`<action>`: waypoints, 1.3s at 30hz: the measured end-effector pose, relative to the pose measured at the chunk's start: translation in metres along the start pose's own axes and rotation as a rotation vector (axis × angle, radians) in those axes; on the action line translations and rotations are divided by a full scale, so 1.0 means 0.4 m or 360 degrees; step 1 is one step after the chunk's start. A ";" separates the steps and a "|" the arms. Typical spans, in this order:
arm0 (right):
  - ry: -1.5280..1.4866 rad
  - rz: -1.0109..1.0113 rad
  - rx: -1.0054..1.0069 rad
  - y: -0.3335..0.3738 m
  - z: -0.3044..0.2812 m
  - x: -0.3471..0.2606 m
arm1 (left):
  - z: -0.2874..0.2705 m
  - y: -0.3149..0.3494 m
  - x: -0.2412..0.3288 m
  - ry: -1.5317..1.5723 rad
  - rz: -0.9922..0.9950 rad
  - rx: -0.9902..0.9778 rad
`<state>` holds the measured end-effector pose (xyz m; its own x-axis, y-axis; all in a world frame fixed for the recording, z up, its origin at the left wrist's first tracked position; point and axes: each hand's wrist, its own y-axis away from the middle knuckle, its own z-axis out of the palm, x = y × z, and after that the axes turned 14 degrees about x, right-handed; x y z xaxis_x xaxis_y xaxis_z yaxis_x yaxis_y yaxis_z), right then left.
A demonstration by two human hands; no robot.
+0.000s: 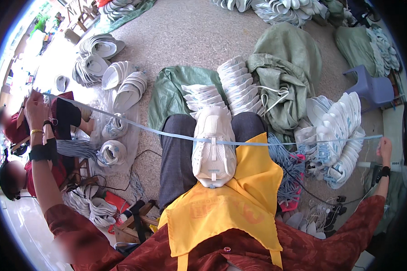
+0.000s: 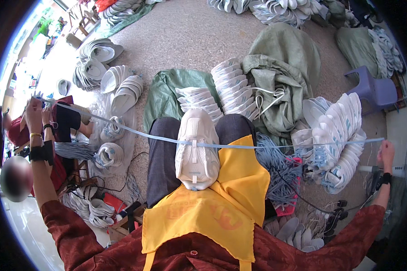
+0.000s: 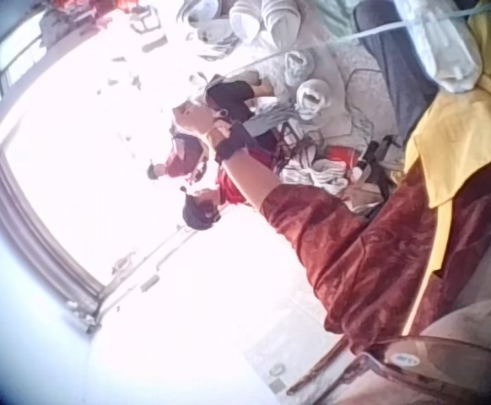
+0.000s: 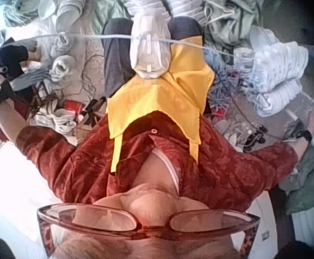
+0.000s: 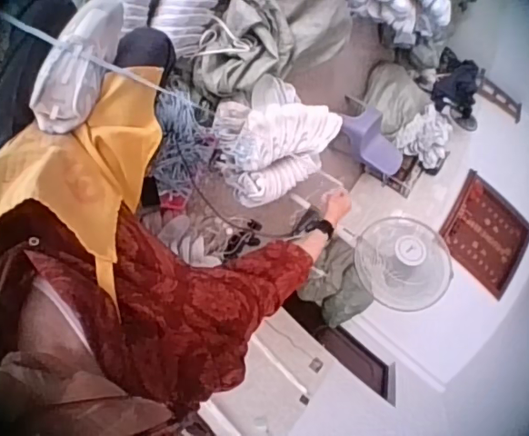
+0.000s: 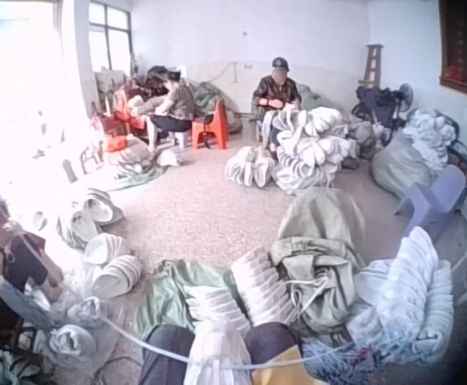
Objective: Manually lacing and assembling shoe uppers in a factory setting.
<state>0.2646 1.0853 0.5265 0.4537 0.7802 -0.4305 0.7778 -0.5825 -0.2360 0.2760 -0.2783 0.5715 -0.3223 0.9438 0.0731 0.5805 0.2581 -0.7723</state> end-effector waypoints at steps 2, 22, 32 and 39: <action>0.0011 -0.0121 0.0090 -0.049 -0.130 -0.106 | 0.005 0.065 -0.122 0.0113 -0.0121 -0.0014; -0.0854 -0.1078 -0.1122 1.126 0.534 -1.102 | -0.139 0.670 0.795 0.1702 -0.0499 -0.1910; -0.1291 -0.0556 -0.1139 1.144 0.664 -1.131 | -0.086 0.708 0.884 0.1841 -0.0629 -0.1429; -0.1567 -0.0256 -0.1289 1.137 0.674 -1.187 | -0.046 0.725 0.896 0.2137 -0.0865 -0.1433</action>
<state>0.2855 0.3885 0.3886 0.0892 0.1302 -0.9875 0.9921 0.0765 0.0997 0.3424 0.1385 0.3854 -0.0750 0.0900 0.9931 0.9842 0.1668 0.0592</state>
